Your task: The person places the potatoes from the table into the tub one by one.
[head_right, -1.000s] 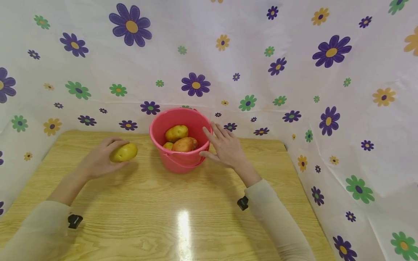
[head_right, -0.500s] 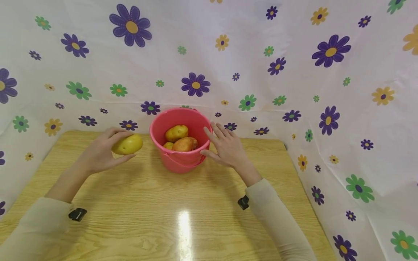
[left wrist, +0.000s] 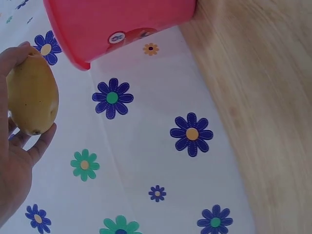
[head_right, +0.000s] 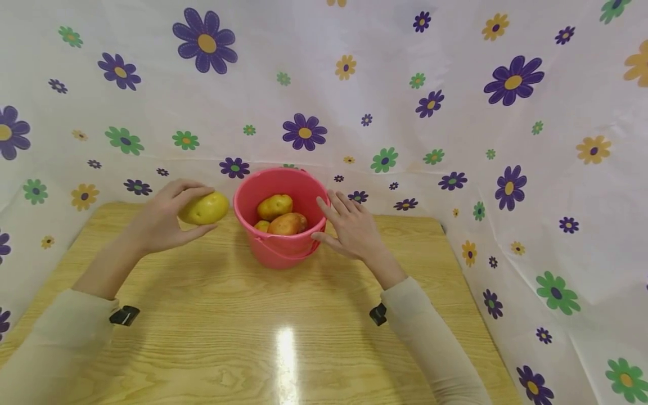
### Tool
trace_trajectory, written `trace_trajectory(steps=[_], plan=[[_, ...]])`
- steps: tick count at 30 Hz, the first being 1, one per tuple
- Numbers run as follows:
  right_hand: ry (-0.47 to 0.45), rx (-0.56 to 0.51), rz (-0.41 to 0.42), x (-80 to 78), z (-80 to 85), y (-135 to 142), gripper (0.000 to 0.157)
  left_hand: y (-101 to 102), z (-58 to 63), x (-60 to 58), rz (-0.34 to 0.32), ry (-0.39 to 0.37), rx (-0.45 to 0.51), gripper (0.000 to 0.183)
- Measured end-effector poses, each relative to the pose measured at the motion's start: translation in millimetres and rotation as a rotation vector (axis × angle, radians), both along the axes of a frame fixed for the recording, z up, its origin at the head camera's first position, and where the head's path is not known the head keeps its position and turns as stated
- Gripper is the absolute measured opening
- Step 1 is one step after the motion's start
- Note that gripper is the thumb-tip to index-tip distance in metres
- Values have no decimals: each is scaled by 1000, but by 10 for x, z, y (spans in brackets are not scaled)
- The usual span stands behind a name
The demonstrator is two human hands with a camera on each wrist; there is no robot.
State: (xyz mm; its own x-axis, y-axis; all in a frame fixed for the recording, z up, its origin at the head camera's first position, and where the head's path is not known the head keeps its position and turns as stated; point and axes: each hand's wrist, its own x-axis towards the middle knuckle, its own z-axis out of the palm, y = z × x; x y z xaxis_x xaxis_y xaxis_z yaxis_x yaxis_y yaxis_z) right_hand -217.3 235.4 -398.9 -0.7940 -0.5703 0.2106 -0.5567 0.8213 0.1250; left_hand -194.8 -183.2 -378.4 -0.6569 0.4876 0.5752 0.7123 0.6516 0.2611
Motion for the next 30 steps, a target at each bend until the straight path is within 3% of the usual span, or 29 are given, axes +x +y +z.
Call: trace_trajectory(steps=[6,13,20,30], plan=[[3,-3,3,3,11,2,108,116,129,-46,-19,-33,-15,69],[1,7,3,5,18,2,89,277,249,-93,-42,-39,-55,71],[14,-4,12,-7,9,-1,110,431,336,-157,-81,-36,-74,70],[0,-7,4,11,23,-5,108,696,373,-276,-131,-92,-143,69]])
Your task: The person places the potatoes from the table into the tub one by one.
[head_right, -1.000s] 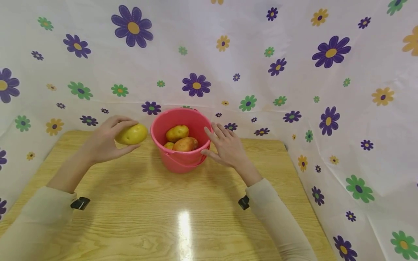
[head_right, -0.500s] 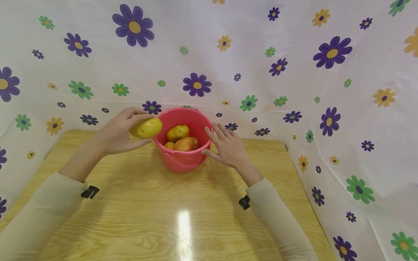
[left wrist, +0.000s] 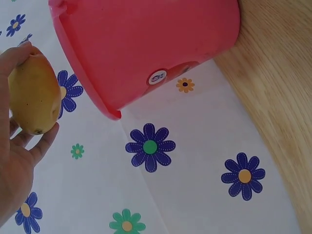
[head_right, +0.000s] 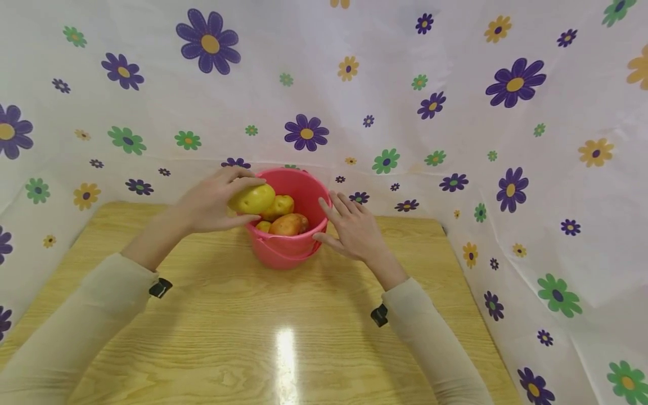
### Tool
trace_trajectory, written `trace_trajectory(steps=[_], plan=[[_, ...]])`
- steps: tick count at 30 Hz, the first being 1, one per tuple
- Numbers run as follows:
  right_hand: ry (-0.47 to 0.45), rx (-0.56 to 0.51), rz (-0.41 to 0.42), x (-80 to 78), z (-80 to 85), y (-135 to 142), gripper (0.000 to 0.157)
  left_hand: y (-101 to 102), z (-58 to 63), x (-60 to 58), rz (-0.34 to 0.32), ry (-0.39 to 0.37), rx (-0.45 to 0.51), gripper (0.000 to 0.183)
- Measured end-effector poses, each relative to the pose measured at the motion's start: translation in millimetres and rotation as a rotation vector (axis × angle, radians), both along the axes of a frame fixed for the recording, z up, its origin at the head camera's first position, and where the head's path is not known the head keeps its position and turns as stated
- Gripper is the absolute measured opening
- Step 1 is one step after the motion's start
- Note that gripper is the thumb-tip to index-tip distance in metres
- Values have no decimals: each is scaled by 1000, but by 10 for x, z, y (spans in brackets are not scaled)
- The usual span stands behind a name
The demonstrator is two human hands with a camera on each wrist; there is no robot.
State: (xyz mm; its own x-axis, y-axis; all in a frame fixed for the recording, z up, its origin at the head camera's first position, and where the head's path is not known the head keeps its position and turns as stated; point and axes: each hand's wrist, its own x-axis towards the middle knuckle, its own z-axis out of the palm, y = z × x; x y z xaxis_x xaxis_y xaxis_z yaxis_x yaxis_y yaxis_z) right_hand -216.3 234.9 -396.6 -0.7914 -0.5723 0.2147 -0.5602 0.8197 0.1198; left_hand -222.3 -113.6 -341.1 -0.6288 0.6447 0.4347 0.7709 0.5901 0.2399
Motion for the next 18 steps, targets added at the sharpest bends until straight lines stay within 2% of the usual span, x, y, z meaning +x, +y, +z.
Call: trace_trajectory(steps=[5,9,13,18], plan=[[-2,9,-1,3,-2,-10,103,115,4,-61,-23,-17,-38,69],[-8,9,-3,12,2,-5,101,215,25,-101,-31,-66,-76,68],[-9,5,-3,14,-5,1,105,318,44,-137,-33,-108,-125,66],[0,11,-2,-4,-17,-2,110,433,49,-184,-39,-95,-184,64]])
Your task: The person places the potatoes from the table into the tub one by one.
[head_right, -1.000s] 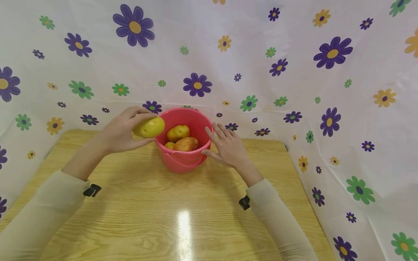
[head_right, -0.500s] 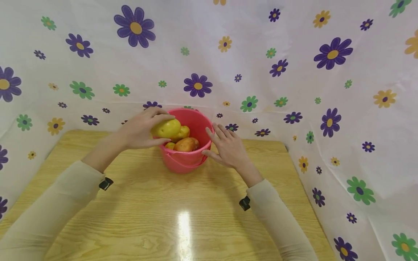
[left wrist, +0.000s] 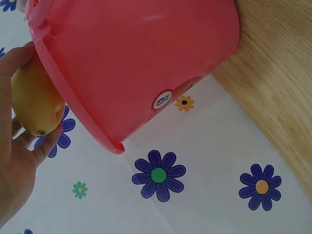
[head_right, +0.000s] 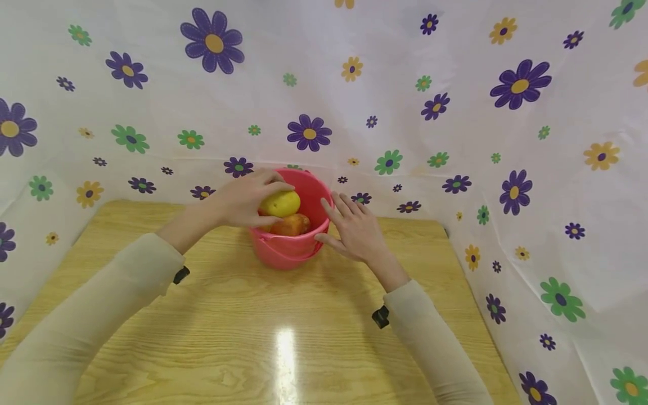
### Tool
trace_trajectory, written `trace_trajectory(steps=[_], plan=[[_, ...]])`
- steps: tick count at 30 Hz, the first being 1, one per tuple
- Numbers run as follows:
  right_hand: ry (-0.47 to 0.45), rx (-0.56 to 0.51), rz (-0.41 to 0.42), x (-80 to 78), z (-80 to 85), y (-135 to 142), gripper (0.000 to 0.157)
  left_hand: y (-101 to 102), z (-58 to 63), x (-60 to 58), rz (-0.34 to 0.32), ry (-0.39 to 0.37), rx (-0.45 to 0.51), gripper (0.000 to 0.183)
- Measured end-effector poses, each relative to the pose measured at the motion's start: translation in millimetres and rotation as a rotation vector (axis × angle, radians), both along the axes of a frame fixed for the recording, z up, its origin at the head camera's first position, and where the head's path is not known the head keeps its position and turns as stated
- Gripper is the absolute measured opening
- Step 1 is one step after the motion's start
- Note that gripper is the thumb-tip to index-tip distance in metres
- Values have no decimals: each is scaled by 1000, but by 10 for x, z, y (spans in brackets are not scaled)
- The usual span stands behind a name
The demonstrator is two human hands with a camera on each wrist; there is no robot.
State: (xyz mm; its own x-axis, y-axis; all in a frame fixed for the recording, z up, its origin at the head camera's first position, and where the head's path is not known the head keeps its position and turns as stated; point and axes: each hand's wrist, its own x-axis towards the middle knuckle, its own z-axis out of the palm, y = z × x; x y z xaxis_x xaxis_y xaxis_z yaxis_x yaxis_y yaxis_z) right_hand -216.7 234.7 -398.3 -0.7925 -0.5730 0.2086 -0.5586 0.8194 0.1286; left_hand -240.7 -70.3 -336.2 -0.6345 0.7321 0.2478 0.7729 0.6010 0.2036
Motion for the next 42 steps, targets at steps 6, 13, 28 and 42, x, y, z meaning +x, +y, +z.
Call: trace_trajectory(steps=[6,13,28,42], plan=[[-8,4,0,-12,-7,9,105,107,-33,-91,7,22,-81,65],[-9,5,-2,-14,-6,13,87,214,-55,-155,8,-55,-206,65],[10,-11,3,-4,-11,7,111,467,-99,-358,41,-135,-393,72],[8,3,7,-18,-2,18,91,631,-130,-389,61,-211,-430,77]])
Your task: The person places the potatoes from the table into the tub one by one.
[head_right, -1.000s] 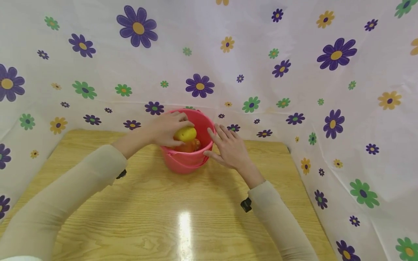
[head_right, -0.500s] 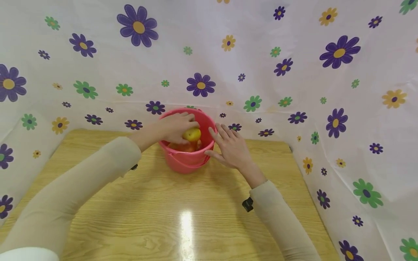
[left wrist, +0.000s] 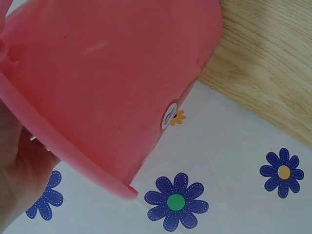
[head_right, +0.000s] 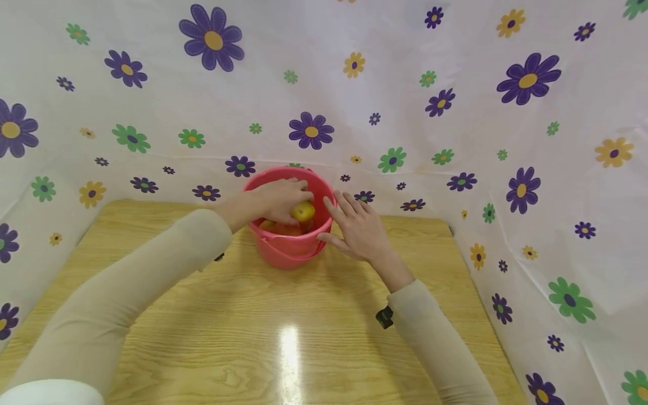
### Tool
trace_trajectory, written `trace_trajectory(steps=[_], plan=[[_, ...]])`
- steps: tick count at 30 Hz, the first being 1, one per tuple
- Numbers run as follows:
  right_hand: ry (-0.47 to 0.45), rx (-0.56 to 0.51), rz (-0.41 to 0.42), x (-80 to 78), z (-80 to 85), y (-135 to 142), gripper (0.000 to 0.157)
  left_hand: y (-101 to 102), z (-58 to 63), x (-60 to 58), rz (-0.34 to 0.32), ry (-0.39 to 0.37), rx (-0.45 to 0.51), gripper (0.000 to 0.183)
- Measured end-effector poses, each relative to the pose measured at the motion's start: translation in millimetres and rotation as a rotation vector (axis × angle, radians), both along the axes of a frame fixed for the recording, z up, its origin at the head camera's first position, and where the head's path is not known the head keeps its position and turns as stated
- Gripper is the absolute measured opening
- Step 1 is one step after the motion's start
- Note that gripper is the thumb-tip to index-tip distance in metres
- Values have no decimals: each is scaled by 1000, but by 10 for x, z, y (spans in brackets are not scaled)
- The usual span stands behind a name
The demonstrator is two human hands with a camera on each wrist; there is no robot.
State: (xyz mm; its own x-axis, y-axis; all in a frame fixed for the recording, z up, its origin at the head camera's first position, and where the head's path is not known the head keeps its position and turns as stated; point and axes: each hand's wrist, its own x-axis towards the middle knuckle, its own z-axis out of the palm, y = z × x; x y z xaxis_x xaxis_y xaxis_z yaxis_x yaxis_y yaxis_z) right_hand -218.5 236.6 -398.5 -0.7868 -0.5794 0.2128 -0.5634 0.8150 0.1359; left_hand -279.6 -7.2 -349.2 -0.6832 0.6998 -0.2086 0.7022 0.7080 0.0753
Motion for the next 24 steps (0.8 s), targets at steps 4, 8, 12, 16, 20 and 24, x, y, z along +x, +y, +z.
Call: trace_trajectory(steps=[4,8,12,16,20,24], plan=[[5,-4,2,3,-2,1,102,18,-4,-15,-1,0,6,79],[16,-8,7,8,9,-9,110,18,5,-38,-9,4,31,78],[18,-4,4,15,20,-15,111,3,-4,-55,-7,3,58,74],[16,3,-1,18,19,-13,109,-29,-34,-64,10,-5,75,73],[14,11,1,10,14,-3,101,-63,-52,-67,18,1,74,73],[11,14,2,6,11,3,87,-103,-35,-58,34,-5,70,75]])
